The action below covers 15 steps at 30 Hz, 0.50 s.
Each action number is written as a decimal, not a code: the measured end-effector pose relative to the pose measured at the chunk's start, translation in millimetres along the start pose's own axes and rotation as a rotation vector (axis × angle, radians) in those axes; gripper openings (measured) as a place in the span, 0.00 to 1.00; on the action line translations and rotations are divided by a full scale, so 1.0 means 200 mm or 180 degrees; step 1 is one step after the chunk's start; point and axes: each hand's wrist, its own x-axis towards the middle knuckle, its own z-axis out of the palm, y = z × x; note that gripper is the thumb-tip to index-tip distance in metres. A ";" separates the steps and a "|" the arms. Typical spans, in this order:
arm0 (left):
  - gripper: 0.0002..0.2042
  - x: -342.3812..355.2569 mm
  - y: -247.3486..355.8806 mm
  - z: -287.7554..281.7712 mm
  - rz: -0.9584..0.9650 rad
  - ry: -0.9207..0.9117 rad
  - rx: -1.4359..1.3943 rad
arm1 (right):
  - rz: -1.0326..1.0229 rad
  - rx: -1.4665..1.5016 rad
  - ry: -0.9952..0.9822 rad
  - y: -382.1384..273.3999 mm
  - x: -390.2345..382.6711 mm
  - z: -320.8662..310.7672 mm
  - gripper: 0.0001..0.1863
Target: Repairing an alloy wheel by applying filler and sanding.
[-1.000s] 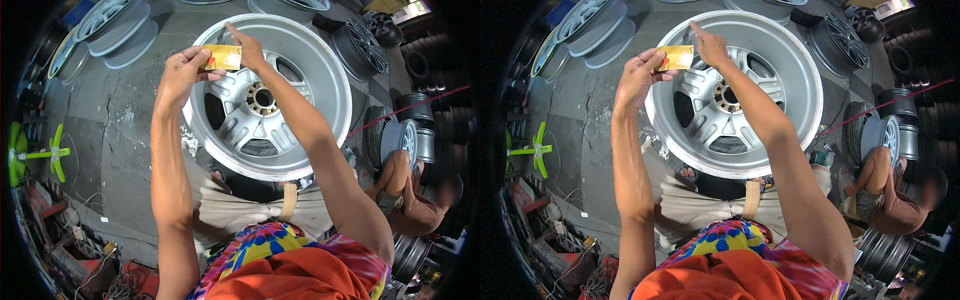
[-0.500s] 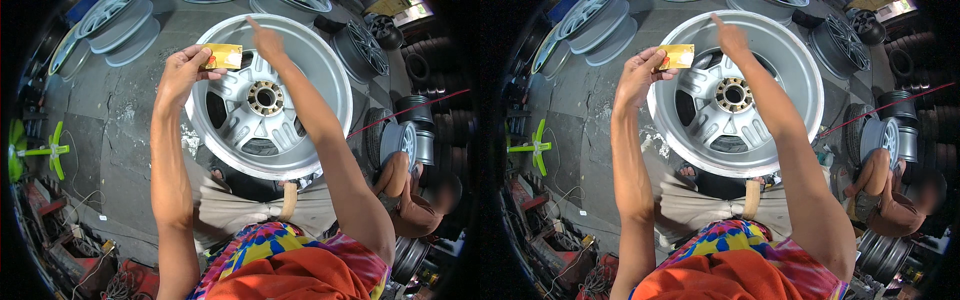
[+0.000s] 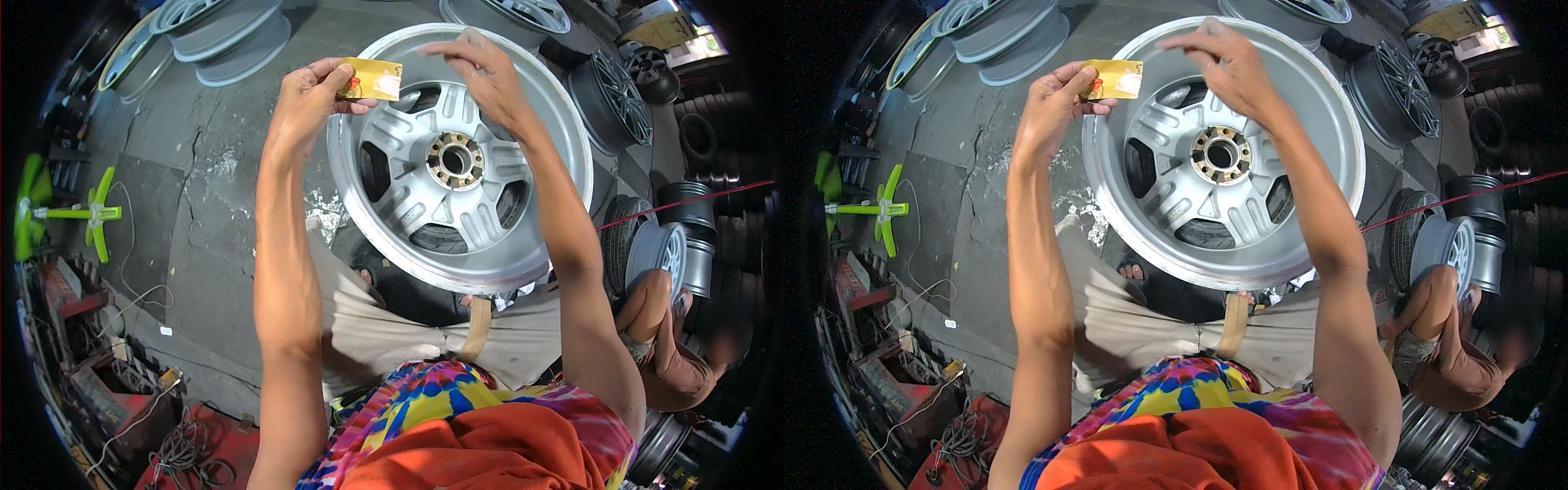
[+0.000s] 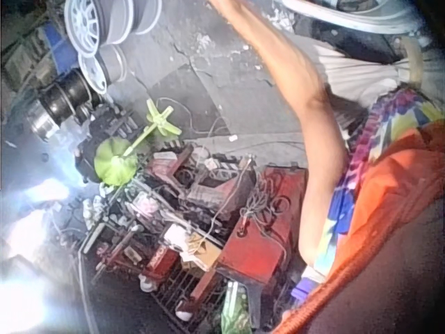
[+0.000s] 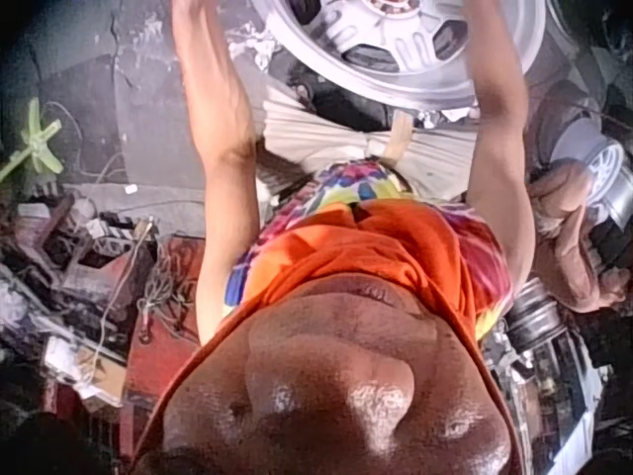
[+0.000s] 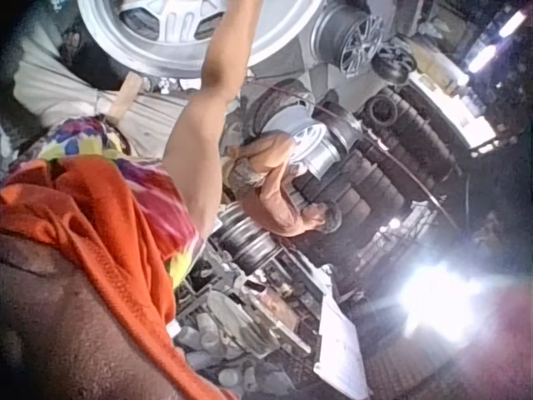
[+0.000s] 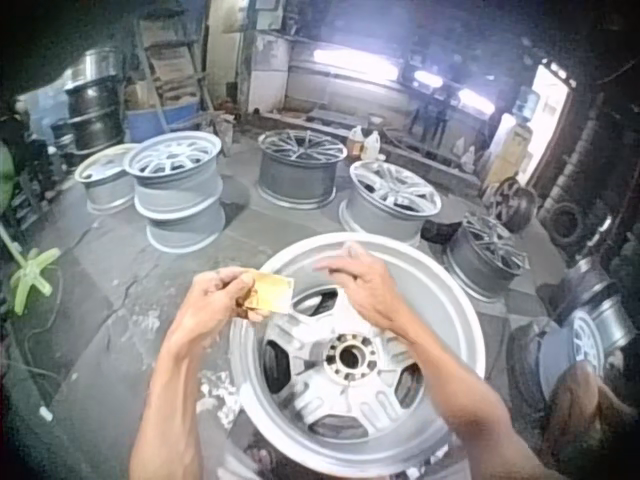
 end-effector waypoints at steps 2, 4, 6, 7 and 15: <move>0.15 0.00 0.00 -0.01 -0.0045 -0.0063 -0.0003 | -0.0205 -0.0121 -0.0332 -0.11 -0.01 -0.04 0.20; 0.15 -0.01 0.01 -0.01 -0.0090 -0.0132 -0.0001 | -0.0882 -0.0984 -0.0652 -0.17 -0.01 -0.02 0.23; 0.16 -0.02 0.02 0.00 -0.0082 -0.0256 0.0092 | -0.1047 -0.1193 -0.0597 -0.15 0.00 0.00 0.25; 0.16 -0.01 0.02 0.01 -0.0092 -0.0249 0.0098 | -0.1218 -0.1409 -0.0544 -0.14 0.01 0.01 0.28; 0.15 0.04 0.00 -0.12 0.0434 0.0816 -0.0669 | -0.0474 -0.0558 -0.0802 0.06 -0.03 0.11 0.20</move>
